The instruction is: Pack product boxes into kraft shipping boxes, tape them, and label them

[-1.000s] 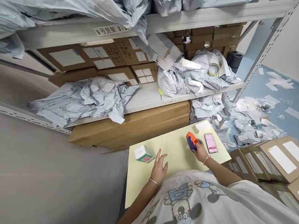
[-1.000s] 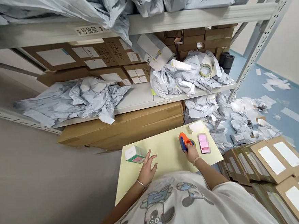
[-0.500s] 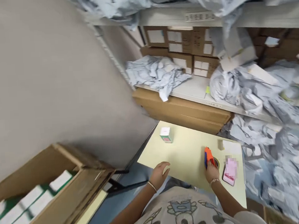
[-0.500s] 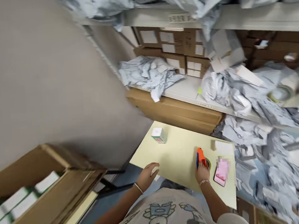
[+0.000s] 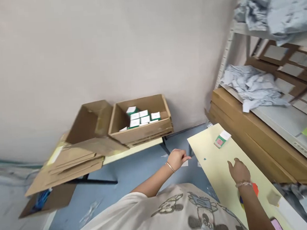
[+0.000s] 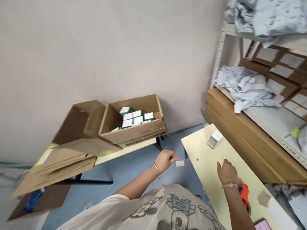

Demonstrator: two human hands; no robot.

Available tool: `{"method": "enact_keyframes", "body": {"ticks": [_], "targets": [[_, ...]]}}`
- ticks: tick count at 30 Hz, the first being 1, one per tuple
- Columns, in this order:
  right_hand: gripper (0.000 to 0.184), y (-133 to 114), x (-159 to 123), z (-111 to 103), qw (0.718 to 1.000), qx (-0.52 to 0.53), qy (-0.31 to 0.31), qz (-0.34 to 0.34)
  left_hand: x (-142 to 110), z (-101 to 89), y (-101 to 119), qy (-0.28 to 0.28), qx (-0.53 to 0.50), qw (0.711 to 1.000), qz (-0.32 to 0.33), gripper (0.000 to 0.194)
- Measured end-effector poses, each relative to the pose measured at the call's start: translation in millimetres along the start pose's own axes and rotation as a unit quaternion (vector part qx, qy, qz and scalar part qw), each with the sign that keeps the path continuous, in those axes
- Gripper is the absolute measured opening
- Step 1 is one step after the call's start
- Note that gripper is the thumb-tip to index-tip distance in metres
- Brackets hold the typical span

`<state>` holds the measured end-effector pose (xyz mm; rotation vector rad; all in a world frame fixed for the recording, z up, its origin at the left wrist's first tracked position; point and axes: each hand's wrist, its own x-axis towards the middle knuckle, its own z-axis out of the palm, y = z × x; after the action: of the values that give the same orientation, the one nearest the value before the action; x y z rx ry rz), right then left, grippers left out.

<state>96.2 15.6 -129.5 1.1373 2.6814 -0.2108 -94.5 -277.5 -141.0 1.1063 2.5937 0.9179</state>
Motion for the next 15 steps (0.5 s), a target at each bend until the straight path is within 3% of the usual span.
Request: {"method": "enact_keyframes", "body": {"ticks": [3, 6, 11, 15], "targets": [[0.046, -90, -17, -30, 0.995, -0.002, 0.041, -0.092, -37, -47.5, -36, 0.088, 0.027, 0.996, 0.001, 0.052], [0.044, -190, -49, -35, 0.979, 0.002, 0.056, -0.197, -93, -98.7, -85, 0.163, 0.06, 0.984, -0.027, 0.051], [0.041, -357, -119, -12, 0.94, 0.014, 0.037, -0.339, -215, -178.7, -176, 0.259, 0.089, 0.952, -0.138, 0.052], [0.035, -468, -178, 17, 0.891, 0.023, 0.003, -0.454, -308, -225.2, -232, 0.315, 0.097, 0.908, -0.258, 0.049]]}}
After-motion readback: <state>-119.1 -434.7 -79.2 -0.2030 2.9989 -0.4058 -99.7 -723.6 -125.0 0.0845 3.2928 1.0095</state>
